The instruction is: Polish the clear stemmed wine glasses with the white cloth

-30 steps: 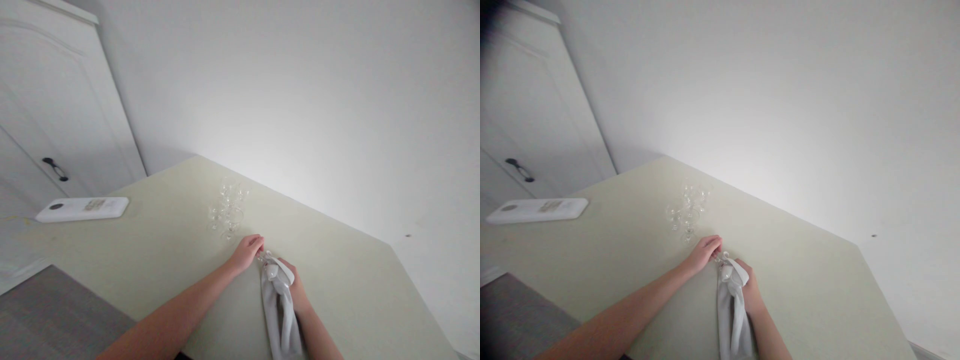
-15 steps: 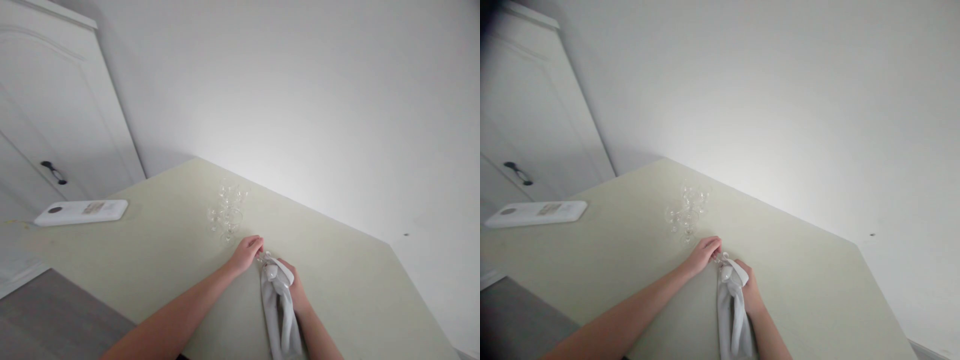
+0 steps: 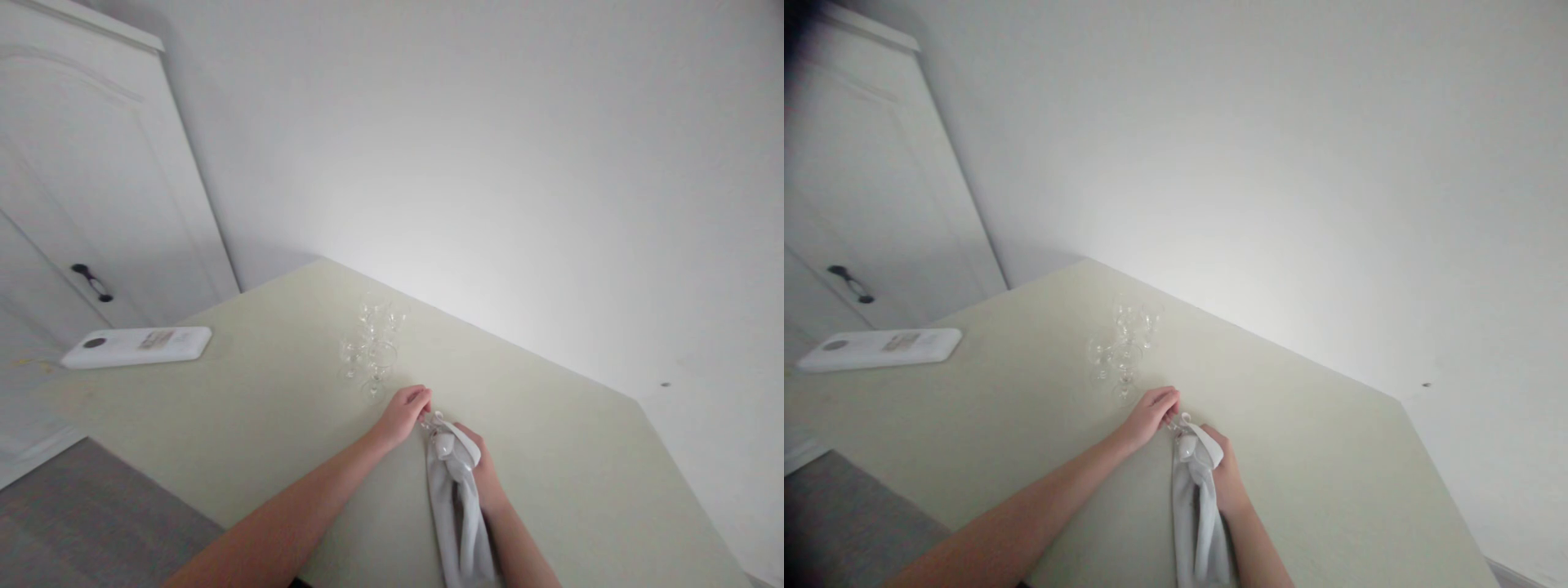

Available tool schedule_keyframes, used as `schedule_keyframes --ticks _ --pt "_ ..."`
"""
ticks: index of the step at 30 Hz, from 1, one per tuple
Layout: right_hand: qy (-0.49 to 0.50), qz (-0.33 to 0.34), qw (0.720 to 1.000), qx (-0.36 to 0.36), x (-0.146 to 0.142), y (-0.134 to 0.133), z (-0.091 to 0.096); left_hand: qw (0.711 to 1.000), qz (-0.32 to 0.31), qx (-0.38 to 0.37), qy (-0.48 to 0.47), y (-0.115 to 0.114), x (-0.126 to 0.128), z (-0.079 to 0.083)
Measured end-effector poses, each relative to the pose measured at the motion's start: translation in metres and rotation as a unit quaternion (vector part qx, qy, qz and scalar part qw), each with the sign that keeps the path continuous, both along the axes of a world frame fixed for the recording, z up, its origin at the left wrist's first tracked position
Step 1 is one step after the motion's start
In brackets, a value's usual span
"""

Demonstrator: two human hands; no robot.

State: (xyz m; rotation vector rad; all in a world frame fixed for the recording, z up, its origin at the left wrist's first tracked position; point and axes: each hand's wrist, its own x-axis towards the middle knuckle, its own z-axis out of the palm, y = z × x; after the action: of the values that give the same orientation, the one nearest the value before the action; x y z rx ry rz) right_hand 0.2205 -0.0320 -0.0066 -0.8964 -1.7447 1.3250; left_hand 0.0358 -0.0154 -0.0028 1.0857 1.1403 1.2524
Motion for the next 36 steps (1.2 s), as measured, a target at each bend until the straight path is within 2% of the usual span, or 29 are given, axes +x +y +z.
schedule_keyframes --ticks 20,36 --pt "-0.019 -0.025 0.999 0.01 0.0004 -0.002 0.0019 1.0 -0.003 0.0 0.017 0.0011 0.0003 -0.0031" --pt "-0.029 -0.01 1.0 0.001 0.0005 -0.0042 0.006 1.0 -0.005 -0.022 0.019 -0.0005 0.0007 0.0024"
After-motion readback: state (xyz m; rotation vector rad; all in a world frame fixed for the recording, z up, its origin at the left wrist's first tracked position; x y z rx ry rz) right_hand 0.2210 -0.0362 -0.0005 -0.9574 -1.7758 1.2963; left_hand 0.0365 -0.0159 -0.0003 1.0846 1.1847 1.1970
